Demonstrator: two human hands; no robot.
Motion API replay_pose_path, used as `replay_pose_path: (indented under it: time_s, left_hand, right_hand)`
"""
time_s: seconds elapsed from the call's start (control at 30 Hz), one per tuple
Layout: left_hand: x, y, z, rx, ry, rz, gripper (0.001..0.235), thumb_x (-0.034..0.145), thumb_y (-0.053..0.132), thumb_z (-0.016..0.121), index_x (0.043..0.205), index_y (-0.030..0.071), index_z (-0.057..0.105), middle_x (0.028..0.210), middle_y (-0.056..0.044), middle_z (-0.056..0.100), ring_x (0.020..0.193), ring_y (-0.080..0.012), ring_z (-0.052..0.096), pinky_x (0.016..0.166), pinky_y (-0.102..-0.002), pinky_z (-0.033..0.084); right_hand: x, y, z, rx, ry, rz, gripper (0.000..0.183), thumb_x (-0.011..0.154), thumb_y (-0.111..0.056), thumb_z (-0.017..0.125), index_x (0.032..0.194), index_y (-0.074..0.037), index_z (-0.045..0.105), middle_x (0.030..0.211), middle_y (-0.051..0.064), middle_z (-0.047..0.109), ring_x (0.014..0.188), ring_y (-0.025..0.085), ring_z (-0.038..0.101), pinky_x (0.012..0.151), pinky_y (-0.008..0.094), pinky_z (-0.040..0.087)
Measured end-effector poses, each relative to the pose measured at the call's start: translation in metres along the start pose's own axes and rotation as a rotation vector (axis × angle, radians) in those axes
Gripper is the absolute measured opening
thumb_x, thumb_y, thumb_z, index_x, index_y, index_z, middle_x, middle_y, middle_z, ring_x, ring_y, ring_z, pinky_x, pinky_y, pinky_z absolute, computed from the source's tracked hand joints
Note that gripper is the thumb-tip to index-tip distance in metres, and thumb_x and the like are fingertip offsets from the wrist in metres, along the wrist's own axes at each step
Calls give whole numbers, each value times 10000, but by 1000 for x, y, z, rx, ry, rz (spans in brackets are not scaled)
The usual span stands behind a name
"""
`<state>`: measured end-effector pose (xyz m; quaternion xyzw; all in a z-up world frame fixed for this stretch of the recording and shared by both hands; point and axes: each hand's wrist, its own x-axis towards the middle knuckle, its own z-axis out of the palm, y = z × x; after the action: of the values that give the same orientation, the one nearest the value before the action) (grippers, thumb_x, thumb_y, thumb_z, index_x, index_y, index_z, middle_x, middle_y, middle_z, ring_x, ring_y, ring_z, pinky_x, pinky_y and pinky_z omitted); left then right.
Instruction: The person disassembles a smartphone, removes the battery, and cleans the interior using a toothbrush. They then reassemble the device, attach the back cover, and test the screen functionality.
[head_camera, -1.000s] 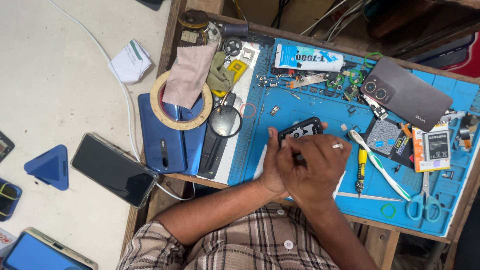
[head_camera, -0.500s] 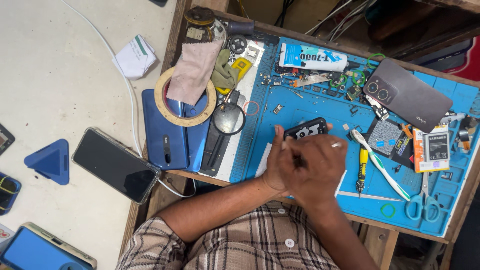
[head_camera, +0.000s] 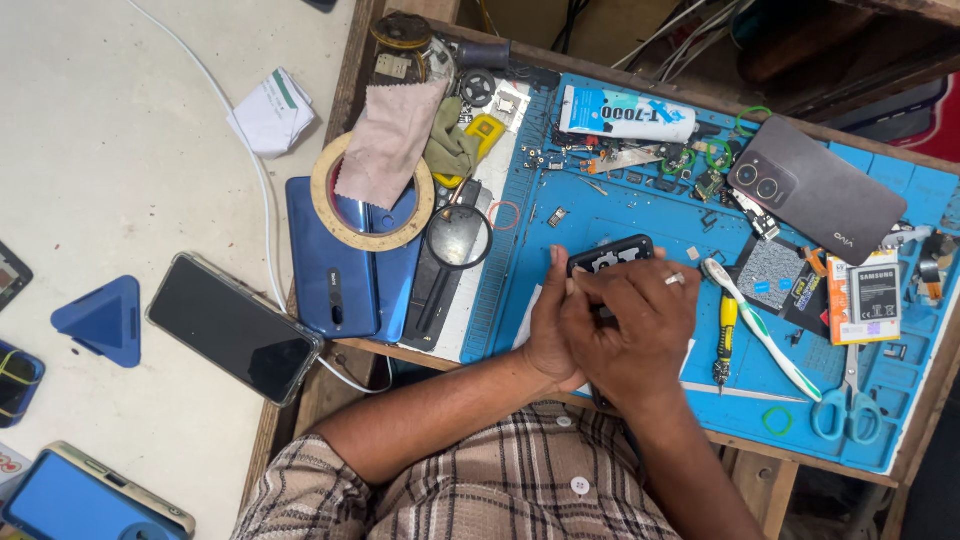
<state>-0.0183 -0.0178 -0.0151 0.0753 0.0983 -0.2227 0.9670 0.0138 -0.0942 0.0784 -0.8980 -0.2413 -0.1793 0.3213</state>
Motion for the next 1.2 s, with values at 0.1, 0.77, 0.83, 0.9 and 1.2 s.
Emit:
replay_pose_path:
  time_s: [0.1,0.77,0.83,0.9,1.2]
  left_hand:
    - [-1,-2,2,15,83,44,847,1043,784,334,1402,52,562,1306,-113,624,1249,-213,603,1087,-372,492]
    - [3,4,6,7,56,52,790,1095,715,349,1352,5,583,1314,-147,620,1247,-234,609,1109,-382,490]
    - [2,4,6,14,82,31,792,1080,727,358,1351,17,580,1296,-143,623,1241,-232,614,1097,-390,499]
    - [2,4,7,6,105,31,785,1069,733,367,1355,32,576,1288,-136,625,1233,-230,616,1084,-394,506]
    - [1,2,10,-4,83,56,793,1067,739,396,1389,35,569,1304,-138,629,1225,-229,618,1066,-384,508]
  right_hand:
    - [6,9,-8,36,-52,-43,161,761,-52,805,886,-115,725,859,8,683,819,212,632,915,422,417]
    - [9,7,-2,67,33,152,111,807,-72,806,844,-90,704,803,20,658,775,193,633,801,362,429]
    - [9,7,-2,53,46,144,114,800,-67,802,835,-86,695,790,22,654,764,198,630,803,366,428]
    - [10,7,-1,36,61,146,114,790,-63,798,827,-83,692,766,22,646,736,203,627,786,372,427]
    - [8,17,-3,170,116,279,100,848,-35,773,900,-50,689,785,42,608,666,149,616,650,267,473]
